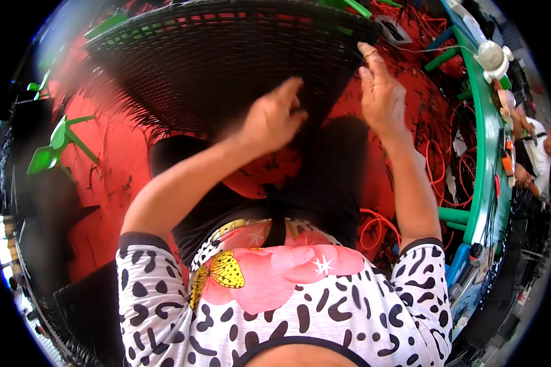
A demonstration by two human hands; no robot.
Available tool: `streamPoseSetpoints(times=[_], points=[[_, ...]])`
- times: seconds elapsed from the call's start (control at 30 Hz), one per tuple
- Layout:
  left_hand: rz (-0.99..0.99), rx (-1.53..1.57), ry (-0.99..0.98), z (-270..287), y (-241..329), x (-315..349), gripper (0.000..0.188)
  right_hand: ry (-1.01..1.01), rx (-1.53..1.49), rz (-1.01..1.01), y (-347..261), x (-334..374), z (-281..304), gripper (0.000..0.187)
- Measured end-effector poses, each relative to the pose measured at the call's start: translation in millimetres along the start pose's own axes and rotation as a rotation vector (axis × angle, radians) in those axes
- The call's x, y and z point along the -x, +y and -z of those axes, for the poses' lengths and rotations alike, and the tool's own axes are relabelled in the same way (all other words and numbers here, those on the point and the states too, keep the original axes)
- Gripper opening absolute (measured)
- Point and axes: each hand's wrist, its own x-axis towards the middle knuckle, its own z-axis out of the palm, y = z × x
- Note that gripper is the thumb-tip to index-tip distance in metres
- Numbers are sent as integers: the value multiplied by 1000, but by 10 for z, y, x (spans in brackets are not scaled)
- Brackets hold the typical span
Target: The person weaves black synthetic strips through the frame of a wicker furniture piece, pulling the strips tight and securing them by hand along the edges.
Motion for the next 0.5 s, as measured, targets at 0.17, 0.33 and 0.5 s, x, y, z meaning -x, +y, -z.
streamPoseSetpoints(times=[0.17,0.33,0.5], points=[[-106,-440,232,686,-268,-468,69,-74,242,74,198,-161,-112,42],[-83,-749,183,854,-365,-591,69,-155,223,-7,240,-96,-82,49],[-77,-687,171,817,-383,-507,75,-111,187,67,238,-75,-141,44]])
